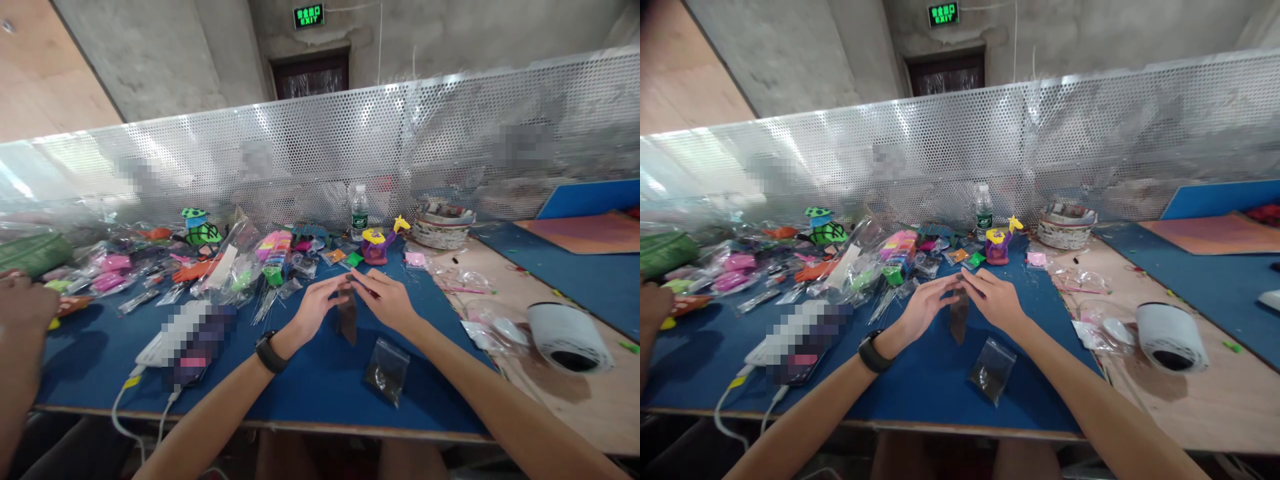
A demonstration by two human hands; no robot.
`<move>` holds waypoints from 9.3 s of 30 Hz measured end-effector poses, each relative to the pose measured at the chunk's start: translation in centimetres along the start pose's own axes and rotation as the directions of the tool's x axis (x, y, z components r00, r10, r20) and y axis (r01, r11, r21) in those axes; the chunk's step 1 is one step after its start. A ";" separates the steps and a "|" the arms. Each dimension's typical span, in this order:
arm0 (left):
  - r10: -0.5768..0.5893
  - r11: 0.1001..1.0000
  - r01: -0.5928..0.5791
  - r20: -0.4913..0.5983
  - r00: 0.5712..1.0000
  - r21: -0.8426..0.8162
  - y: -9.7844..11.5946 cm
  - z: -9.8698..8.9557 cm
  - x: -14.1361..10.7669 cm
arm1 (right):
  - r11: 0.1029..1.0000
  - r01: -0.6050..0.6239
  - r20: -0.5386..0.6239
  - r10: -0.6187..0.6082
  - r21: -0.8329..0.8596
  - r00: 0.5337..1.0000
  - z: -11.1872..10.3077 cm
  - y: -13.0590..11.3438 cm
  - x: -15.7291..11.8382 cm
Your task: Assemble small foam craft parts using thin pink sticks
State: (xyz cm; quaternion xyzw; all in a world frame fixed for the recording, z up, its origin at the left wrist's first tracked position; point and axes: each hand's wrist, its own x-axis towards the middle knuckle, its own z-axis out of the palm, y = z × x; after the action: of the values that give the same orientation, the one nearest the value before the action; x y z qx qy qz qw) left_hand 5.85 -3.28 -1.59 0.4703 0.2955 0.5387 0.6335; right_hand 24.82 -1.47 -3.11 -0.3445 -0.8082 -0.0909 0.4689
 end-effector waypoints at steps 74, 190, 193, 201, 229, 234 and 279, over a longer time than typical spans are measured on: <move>-0.010 0.969 0.031 -0.084 0.996 0.245 -0.2 0.0 0.4 | 0.999 0.034 0.019 -0.034 0.027 0.999 -0.4 -0.5 0.2; -0.108 0.979 0.098 0.048 0.993 0.179 0.2 0.1 0.2 | 0.982 0.011 0.043 -0.019 0.189 0.999 -0.6 -0.5 0.4; -0.114 0.976 0.100 0.062 0.992 0.194 0.2 0.1 0.1 | 0.979 0.016 0.025 -0.021 0.204 0.999 -0.5 -0.4 0.4; -0.103 0.975 0.090 0.054 0.993 0.203 0.0 0.0 0.2 | 0.976 0.008 0.027 -0.014 0.217 1.000 -0.4 -0.3 0.4; -0.068 0.981 0.063 0.022 0.997 0.181 0.1 0.0 0.2 | 0.964 -0.138 0.062 0.128 0.226 0.990 -0.8 -0.7 0.5; -0.040 0.983 0.035 0.028 0.999 0.178 0.0 -0.1 0.2 | 0.964 -0.125 0.051 0.117 0.234 0.992 -0.8 -0.8 0.5; 0.282 0.773 -0.291 0.106 0.954 0.563 0.1 -0.4 0.0 | 0.960 -0.053 0.020 0.049 0.275 0.999 -1.5 -1.6 0.8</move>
State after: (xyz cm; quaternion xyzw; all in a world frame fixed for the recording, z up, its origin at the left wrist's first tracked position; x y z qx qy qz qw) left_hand 5.41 -3.18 -1.64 0.6824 0.3634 0.5111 0.3756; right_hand 24.55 -2.96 -1.35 -0.2971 -0.8070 0.0368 0.5090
